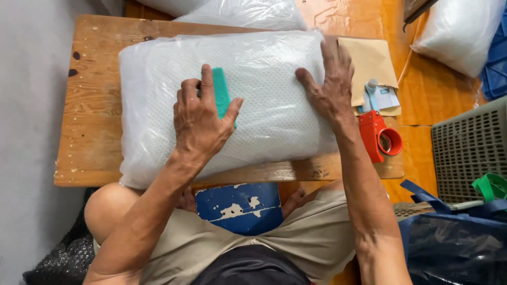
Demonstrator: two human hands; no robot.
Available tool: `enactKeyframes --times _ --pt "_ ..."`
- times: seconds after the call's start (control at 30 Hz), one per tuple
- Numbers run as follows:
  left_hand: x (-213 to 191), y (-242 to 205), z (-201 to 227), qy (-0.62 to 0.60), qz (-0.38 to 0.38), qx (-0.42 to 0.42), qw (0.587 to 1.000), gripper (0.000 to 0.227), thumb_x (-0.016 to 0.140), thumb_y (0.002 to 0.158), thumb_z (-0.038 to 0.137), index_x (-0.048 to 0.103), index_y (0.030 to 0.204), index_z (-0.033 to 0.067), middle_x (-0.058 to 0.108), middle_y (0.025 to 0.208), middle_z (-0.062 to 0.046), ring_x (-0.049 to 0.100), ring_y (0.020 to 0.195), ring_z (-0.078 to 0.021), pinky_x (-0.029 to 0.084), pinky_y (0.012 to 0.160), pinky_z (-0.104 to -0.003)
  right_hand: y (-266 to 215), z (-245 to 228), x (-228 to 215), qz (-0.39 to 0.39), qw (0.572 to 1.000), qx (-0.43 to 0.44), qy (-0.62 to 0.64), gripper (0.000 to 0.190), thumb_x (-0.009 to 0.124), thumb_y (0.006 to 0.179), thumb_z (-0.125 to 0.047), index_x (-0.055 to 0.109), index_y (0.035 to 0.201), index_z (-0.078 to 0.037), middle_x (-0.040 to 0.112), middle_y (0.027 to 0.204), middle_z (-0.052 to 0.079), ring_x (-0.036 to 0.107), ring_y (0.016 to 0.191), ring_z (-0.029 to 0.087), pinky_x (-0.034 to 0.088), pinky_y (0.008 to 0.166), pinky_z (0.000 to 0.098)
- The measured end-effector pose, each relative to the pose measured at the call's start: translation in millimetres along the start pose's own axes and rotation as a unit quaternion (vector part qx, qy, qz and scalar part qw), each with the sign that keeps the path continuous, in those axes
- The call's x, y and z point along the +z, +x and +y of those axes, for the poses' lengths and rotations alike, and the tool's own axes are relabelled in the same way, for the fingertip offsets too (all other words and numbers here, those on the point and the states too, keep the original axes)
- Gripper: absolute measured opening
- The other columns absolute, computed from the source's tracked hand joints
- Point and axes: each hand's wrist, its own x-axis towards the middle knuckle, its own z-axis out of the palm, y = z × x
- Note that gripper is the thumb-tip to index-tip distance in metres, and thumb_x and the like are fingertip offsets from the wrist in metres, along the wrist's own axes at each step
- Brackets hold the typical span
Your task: Cleaning the surface of a plastic-wrapped pillow using a small handheld tool.
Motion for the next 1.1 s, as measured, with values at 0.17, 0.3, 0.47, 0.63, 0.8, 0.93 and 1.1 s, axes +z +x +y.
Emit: enactKeyframes --times 0.17,0.3,0.47,0.63,0.8,0.93,1.1 --pt "9.5 -5.5 19.5 -0.013 0.026 0.05 0.998 0.076 0.08 0.081 0.027 0.053 0.145 -0.0023 0.055 0.112 -0.02 0.061 0.091 -0.0395 0.055 0.076 -0.048 -40.3 -23.2 -13.9 -0.074 0.975 0.209 0.019 0.08 0.052 0.098 -0.074 0.041 0.158 -0.023 0.047 0.145 0.027 0.046 0.138 0.047 0.036 0.115 0.0571" --pt "25.4 -2.7 50.3 0.058 0.052 0.082 0.994 0.072 0.078 0.08 0.023 0.054 0.146 0.0076 0.058 0.12 -0.015 0.06 0.095 -0.032 0.054 0.074 -0.042 -59.9 -27.4 -16.2 -0.022 0.971 0.235 0.03 0.08 0.053 0.099 -0.074 0.04 0.158 -0.022 0.043 0.148 0.034 0.041 0.139 0.053 0.033 0.116 0.0596" --pt "10.2 5.8 -35.0 0.108 0.043 0.049 0.992 0.064 0.08 0.074 0.018 0.064 0.136 0.01 0.059 0.118 -0.014 0.059 0.096 -0.0338 0.054 0.074 -0.043 -54.8 -13.9 -7.6 -0.017 0.975 0.219 0.027 0.084 0.053 0.095 -0.08 0.042 0.157 -0.026 0.044 0.147 0.032 0.042 0.139 0.052 0.035 0.114 0.0596" --pt "-11.7 -30.4 -212.1 0.134 -0.017 -0.167 0.977 0.045 0.07 0.088 0.019 0.067 0.127 -0.0041 0.072 0.108 -0.027 0.06 0.1 -0.0466 0.04 0.09 -0.052 -52.1 -7.4 8.2 -0.039 0.974 0.216 -0.055 0.086 0.038 0.095 -0.079 0.035 0.159 -0.022 0.037 0.155 0.034 0.037 0.139 0.05 0.032 0.11 0.0591" --pt "-54.0 -20.0 -76.9 0.04 0.127 -0.128 0.983 0.038 0.057 0.104 0.019 0.056 0.136 -0.0005 0.058 0.118 -0.026 0.058 0.106 -0.0426 0.053 0.08 -0.051 -56.5 -11.5 5.3 -0.04 0.973 0.227 -0.033 0.087 0.036 0.094 -0.079 0.034 0.159 -0.021 0.034 0.156 0.035 0.033 0.142 0.051 0.029 0.112 0.0604" --pt "-4.3 -35.6 52.2 -0.113 0.049 -0.013 0.992 0.065 0.074 0.103 0.008 0.038 0.157 0.015 0.049 0.144 -0.02 0.052 0.129 -0.0339 0.054 0.11 -0.045 -53.9 -7.9 10.2 -0.027 0.975 0.214 -0.047 0.088 0.033 0.094 -0.081 0.035 0.159 -0.022 0.036 0.157 0.033 0.037 0.141 0.051 0.032 0.111 0.061" --pt "30.8 -61.0 75.5 0.051 -0.025 0.026 0.998 0.076 0.084 0.083 0.017 0.047 0.149 0.0184 0.055 0.137 -0.012 0.055 0.11 -0.0272 0.049 0.081 -0.039 -54.3 -9.6 4.7 -0.038 0.975 0.217 -0.021 0.088 0.035 0.094 -0.08 0.032 0.16 -0.022 0.032 0.159 0.032 0.035 0.144 0.049 0.032 0.113 0.0594"
